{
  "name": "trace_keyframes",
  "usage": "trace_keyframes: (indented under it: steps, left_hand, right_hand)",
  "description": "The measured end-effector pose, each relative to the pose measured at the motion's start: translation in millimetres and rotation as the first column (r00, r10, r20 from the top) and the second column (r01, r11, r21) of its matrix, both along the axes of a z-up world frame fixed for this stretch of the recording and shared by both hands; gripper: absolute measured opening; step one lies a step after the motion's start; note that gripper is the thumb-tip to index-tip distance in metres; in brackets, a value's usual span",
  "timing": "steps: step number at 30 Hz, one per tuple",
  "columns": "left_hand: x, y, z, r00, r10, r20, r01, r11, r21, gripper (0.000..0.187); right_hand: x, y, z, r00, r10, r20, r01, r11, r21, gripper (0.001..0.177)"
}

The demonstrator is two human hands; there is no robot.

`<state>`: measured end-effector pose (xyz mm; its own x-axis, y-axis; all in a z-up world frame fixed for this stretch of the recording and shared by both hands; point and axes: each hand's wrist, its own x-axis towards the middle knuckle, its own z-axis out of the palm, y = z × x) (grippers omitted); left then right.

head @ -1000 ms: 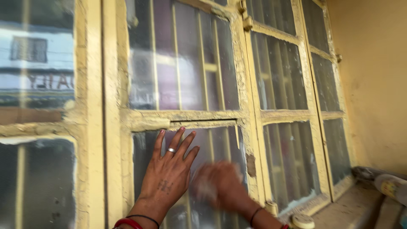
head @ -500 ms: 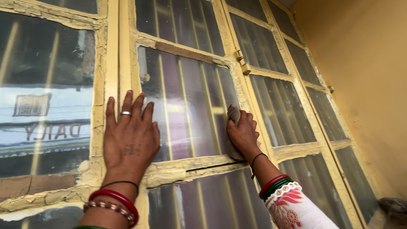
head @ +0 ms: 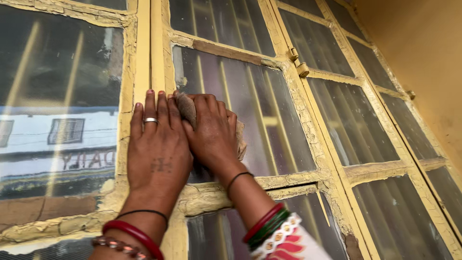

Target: The person scrubs a window pane with a cloth, focusing on a specific section of the glass. They use a pink spray bottle to apply liquid to the surface and continue scrubbing with a cloth in their right hand while stabilizing the frame with their left.

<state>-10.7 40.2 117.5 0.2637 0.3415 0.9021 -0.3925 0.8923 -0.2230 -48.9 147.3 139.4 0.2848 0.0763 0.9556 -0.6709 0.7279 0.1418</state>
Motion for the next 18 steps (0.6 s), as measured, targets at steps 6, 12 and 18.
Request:
trace_keyframes:
  steps: [6, 12, 18]
  left_hand:
    - [6.0, -6.2, -5.8, 0.998, 0.007, 0.062, -0.006, 1.0, -0.014, 0.064]
    - [7.1, -2.5, -5.2, 0.997, -0.006, 0.077, 0.005, 1.0, 0.005, 0.064]
    - [2.7, -2.6, -4.4, 0.994, -0.005, 0.108, -0.001, 0.999, 0.049, 0.061]
  right_hand:
    - [-49.7, 99.5, -15.7, 0.994, -0.033, 0.101, 0.042, 0.996, -0.08, 0.053]
    - [-109.7, 201.3, -28.2, 0.935, -0.25, 0.252, 0.321, 0.898, -0.3, 0.059]
    - [-109.6, 186.9, -31.0, 0.906, -0.211, 0.368, 0.381, 0.787, -0.486, 0.052]
